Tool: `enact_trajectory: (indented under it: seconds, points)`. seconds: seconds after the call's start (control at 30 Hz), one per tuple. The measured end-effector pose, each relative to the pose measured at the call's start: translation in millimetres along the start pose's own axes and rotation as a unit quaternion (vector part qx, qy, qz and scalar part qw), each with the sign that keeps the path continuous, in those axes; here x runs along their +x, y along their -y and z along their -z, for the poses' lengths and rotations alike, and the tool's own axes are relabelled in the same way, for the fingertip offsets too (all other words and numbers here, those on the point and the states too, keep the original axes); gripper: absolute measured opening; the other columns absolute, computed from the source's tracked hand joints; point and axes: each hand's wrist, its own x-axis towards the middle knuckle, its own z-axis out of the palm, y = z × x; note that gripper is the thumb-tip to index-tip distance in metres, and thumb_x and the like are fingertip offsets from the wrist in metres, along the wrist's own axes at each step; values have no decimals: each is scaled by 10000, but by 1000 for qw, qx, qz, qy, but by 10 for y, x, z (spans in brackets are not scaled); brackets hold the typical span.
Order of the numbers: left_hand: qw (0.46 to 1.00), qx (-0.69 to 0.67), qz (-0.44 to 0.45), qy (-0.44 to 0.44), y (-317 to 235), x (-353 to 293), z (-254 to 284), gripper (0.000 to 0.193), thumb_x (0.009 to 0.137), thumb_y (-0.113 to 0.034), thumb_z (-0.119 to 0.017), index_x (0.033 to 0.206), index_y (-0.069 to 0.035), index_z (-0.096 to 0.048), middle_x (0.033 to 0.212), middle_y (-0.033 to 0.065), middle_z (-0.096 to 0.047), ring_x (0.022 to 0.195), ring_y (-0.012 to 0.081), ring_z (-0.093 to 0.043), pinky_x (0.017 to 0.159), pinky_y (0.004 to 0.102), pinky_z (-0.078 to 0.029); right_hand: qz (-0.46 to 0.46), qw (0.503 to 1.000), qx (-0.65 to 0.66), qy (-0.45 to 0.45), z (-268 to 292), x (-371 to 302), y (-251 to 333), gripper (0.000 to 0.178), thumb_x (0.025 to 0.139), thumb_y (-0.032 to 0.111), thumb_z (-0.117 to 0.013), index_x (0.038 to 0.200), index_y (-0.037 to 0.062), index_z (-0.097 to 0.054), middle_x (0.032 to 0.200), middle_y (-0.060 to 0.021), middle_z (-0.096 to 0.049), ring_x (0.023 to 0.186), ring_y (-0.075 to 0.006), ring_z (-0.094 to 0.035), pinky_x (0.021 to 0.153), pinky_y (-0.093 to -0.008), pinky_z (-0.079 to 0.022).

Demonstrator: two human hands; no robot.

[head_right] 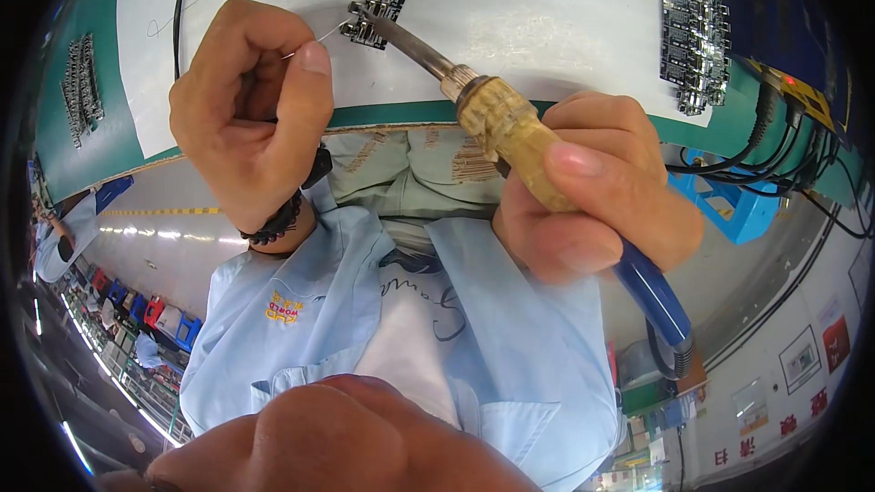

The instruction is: Soldering electronic components onto a circuit board strip at a workbench.

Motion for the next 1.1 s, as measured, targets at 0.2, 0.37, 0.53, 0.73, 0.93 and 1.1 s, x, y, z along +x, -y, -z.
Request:
enact_trajectory:
  seconds: [0.2, 0.37, 0.53, 0.73, 0.93, 1.1]
  points:
    - [1000, 15, -4, -6, -6, 13, -21, 83, 797, 6, -610, 763, -22, -539, 547, -65, -398, 483, -6, -251, 459, 197, -153, -27, 999, -8, 16, -23, 56, 31, 445, 953, 382, -541, 919, -57, -607, 510, -66, -493, 440, -170, -462, 430, -278, -395]
    - [1000, 20, -10, -3, 9, 24, -18, 84, 790, 8, -612, 759, -30, -544, 542, -66, -387, 484, -4, -247, 459, 199, -153, -33, 999, -4, 5, -48, 47, 35, 448, 940, 386, -566, 921, -60, -614, 519, -74, -508, 449, -167, -466, 439, -274, -397]
    - [999, 38, -17, 5, 7, 39, -20, 83, 785, 7, -614, 754, -30, -547, 534, -61, -372, 484, 7, -242, 459, 208, -156, -41, 999, -7, 18, -37, 58, 41, 454, 932, 392, -581, 910, -59, -619, 535, -85, -526, 460, -169, -476, 444, -270, -399]
    - [997, 62, -36, 15, 39, 50, -32, 86, 776, 17, -613, 749, -31, -547, 532, -49, -367, 487, 20, -241, 456, 220, -161, -57, 998, 1, 14, -55, 67, 56, 465, 924, 408, -588, 893, -54, -624, 544, -93, -537, 463, -170, -484, 447, -268, -402]
    - [997, 71, -14, 18, -78, 41, -22, 79, 804, 1, -615, 771, -26, -549, 556, -59, -397, 497, 9, -272, 458, 209, -182, -47, 999, -10, 0, -38, 71, 25, 470, 927, 415, -581, 867, -49, -621, 544, -93, -539, 443, -169, -479, 442, -270, -403]
    - [997, -35, 44, -44, -198, 30, -14, 78, 838, -27, -613, 807, 1, -547, 622, -41, -466, 531, 5, -330, 475, 190, -226, -5, 993, -56, 104, 11, 111, 13, 356, 987, 307, -420, 926, -29, -519, 511, -95, -511, 383, -145, -472, 416, -264, -400]
